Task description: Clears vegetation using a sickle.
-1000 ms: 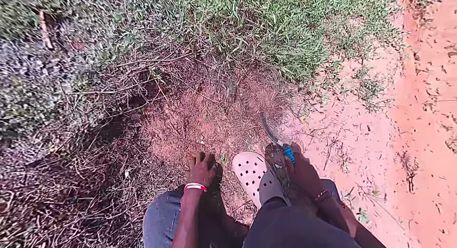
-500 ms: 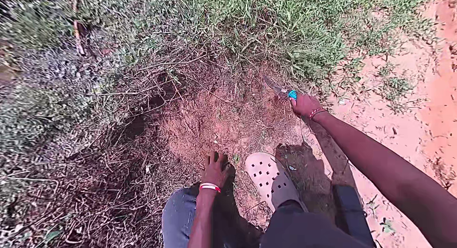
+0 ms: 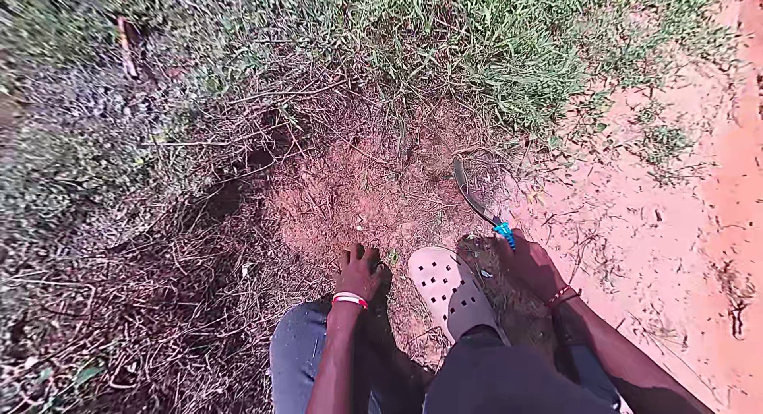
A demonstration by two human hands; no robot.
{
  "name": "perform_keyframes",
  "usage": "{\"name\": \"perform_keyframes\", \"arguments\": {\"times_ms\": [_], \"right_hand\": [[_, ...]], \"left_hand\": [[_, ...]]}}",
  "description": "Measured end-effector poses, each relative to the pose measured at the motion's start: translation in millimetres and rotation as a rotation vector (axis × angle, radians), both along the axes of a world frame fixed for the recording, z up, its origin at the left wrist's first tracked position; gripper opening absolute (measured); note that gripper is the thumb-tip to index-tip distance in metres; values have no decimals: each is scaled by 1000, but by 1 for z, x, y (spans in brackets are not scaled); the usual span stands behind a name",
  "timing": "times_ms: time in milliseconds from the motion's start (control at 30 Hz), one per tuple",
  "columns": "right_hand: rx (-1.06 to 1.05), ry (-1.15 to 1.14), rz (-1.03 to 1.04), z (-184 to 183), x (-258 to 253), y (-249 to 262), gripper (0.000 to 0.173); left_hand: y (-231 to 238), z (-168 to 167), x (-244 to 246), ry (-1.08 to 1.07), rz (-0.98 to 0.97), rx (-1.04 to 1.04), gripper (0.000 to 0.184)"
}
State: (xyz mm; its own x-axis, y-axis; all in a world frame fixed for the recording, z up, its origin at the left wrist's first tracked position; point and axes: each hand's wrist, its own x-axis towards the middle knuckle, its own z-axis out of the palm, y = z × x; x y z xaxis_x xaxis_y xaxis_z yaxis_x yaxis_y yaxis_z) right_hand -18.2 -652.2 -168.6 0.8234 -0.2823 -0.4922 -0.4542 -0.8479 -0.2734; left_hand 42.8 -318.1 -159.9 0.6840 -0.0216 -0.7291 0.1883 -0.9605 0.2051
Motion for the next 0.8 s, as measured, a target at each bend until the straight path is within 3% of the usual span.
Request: {"name": "perform_keyframes", "arguments": {"times_ms": [67,300,433,600,800], "right_hand": [[-40,23,43,4,27,-12,57],[-140,-21,88,10,192,-65,62],[-108,-18,-23,4,156,-67,63],[26,19,-193,18,98,-28,58],[45,-20,-217,2,118,-24,58]], "left_hand": [[-2,0,-2,-3,-18,8,54],[4,-4,-4,-44,-1,-28,50],[8,-10,-4,-69,19,-67,48],[6,-11,-7,-84,23,-60,47],[4,-11,-6,-83,34,-30,47]]}}
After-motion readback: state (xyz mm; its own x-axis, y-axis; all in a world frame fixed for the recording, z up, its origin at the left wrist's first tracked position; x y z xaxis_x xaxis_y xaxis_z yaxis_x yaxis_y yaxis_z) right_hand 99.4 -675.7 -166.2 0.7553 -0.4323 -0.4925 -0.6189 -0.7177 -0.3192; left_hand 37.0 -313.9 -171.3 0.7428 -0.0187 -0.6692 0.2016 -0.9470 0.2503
